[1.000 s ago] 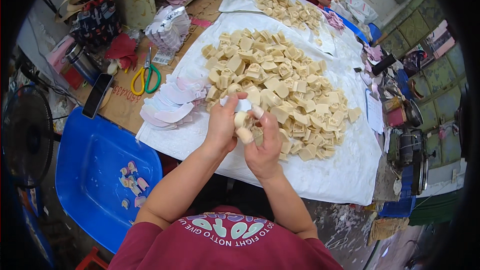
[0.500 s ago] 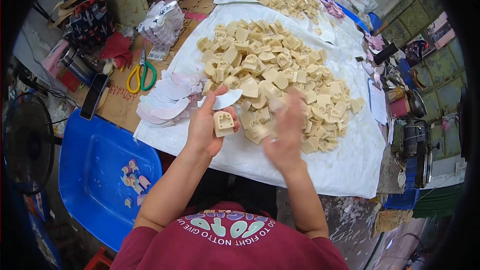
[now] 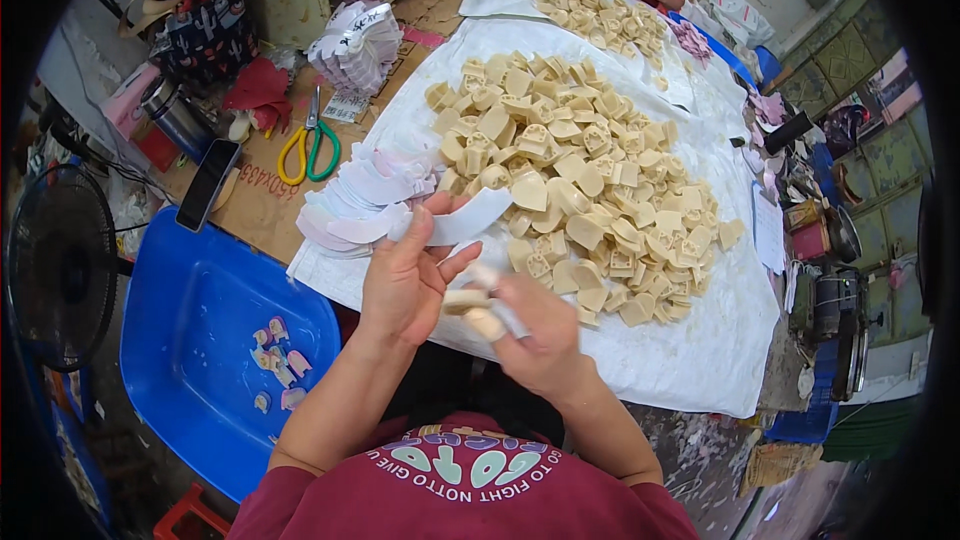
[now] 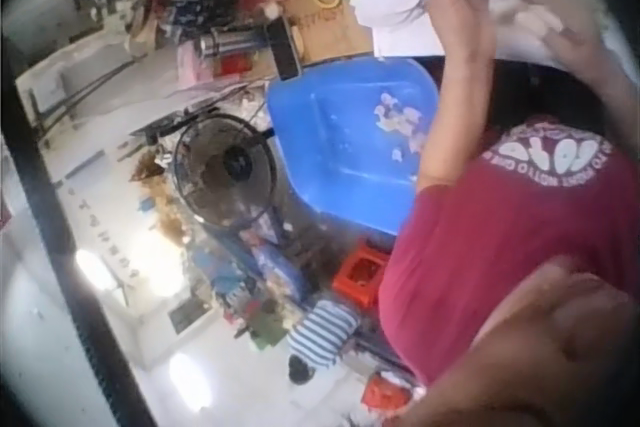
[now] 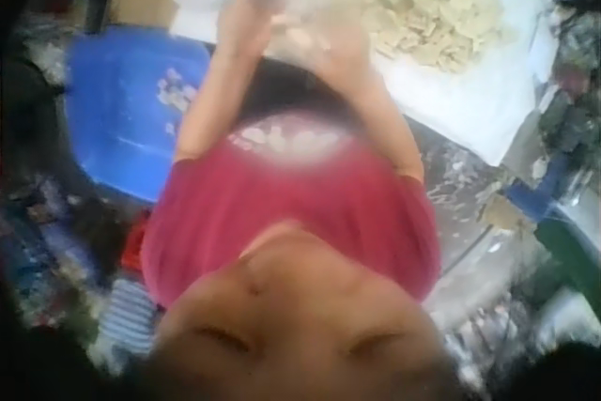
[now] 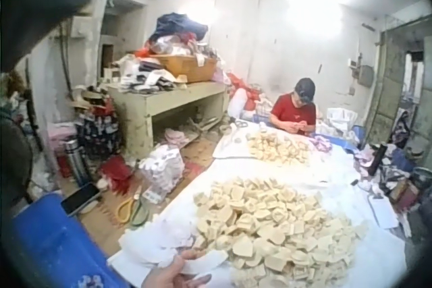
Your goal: The person repeatedly picks up small beige plastic molds and colorful flexible rings from a table. They insert the rings into the molds and place the assembled units into a blue bin. The process is repetitive and involves handling small components by hand.
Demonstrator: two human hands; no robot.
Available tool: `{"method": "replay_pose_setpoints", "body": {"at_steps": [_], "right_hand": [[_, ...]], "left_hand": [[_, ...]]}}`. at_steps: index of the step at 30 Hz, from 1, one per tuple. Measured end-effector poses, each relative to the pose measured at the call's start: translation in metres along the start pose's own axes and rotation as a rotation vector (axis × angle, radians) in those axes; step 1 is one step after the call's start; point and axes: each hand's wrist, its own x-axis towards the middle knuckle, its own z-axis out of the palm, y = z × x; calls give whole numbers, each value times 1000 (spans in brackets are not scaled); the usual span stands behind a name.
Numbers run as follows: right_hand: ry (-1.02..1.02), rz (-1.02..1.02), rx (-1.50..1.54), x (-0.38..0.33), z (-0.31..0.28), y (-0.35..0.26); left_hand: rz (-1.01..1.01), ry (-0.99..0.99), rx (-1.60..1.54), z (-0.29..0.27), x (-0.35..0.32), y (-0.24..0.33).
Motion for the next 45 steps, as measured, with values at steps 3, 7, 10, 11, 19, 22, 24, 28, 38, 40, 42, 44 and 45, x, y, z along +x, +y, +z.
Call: {"method": "replay_pose_setpoints", "body": {"at_steps": [3, 7, 10, 11, 19, 22, 24, 28, 38, 40, 42, 44, 45], "right_hand": [[122, -7, 77, 2, -5, 2], [146, -184, -27, 13, -12, 2], [178, -233, -59, 14, -11, 2], [194, -236, -54, 14, -11, 2], [218, -243, -78, 14, -13, 2], [240, -231, -92, 14, -13, 2], [237, -238, -151, 13, -15, 2], [176, -263, -309, 21, -24, 3], [-40, -209, -464, 29, -31, -9], [-90, -201, -483, 28, -30, -9], [-119, -195, -483, 28, -30, -6], [-126, -191, -464, 27, -29, 4], [-117, -216, -430, 25, -29, 7]], "left_hand": [[40, 44, -44, 2, -6, 6], [65, 31, 13, 18, -21, 6], [35, -52, 49, 27, -32, 5], [31, -59, 65, 26, -32, 3], [-7, -27, 93, 33, -38, 5], [-24, -40, 78, 34, -39, 5], [-30, -80, 58, 34, -39, 6], [94, -120, 289, 23, -32, 8], [-46, -121, 410, 7, -31, 12], [-40, -121, 499, 6, -32, 9], [4, -128, 674, 6, -34, 7], [-109, -179, 526, -9, -24, 8], [-159, -198, 450, -13, -18, 12]]}}
